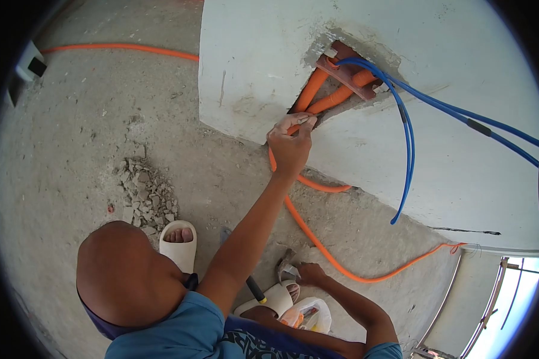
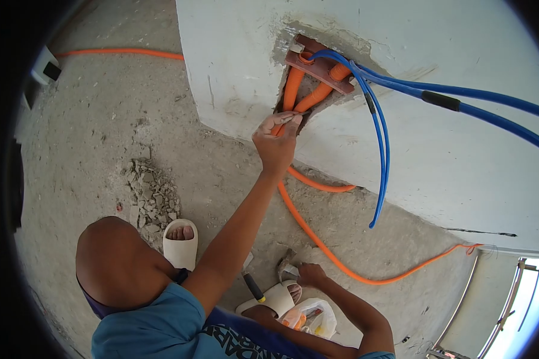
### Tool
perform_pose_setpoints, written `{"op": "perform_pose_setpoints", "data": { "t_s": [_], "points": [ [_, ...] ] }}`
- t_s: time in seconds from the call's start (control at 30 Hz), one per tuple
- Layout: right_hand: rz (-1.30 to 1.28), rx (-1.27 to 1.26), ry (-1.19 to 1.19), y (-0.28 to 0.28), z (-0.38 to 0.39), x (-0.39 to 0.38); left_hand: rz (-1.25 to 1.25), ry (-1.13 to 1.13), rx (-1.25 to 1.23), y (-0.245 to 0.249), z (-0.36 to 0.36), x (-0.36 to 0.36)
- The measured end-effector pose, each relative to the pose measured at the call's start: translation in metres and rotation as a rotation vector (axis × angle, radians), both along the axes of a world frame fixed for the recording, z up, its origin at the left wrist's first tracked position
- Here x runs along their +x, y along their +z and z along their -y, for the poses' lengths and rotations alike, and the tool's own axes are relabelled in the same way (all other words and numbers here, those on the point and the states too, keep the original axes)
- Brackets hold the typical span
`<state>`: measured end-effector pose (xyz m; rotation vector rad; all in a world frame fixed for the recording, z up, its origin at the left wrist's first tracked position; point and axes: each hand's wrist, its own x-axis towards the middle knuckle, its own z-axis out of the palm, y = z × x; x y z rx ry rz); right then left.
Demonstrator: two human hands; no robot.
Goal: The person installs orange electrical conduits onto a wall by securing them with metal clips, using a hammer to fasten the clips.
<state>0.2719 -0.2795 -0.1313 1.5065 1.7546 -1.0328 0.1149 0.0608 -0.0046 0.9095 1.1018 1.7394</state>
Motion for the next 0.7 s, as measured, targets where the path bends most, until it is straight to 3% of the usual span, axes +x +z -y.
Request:
{"op": "perform_pose_setpoints", "data": {
  "t_s": [0.17,0.23,0.43,0.53,0.7],
  "points": [
    [-0.112,0.184,-0.129,-0.005,0.016,0.011,0.038,-0.032,-0.035,-0.001,0.001,-0.002],
    [-0.192,0.220,-0.298,0.016,0.010,0.010,0.115,-0.026,0.014,-0.007,0.001,0.000],
    [-0.174,0.241,-0.284,0.081,-0.015,0.012,0.074,0.112,0.137,-0.016,0.016,-0.004],
    [-0.217,0.342,-0.305,0.122,-0.027,0.011,0.164,0.180,0.223,-0.022,0.024,-0.007],
    [-0.075,0.444,-0.118,0.238,-0.086,-0.028,0.081,0.096,0.108,-0.021,0.027,-0.008]
  ]
}}
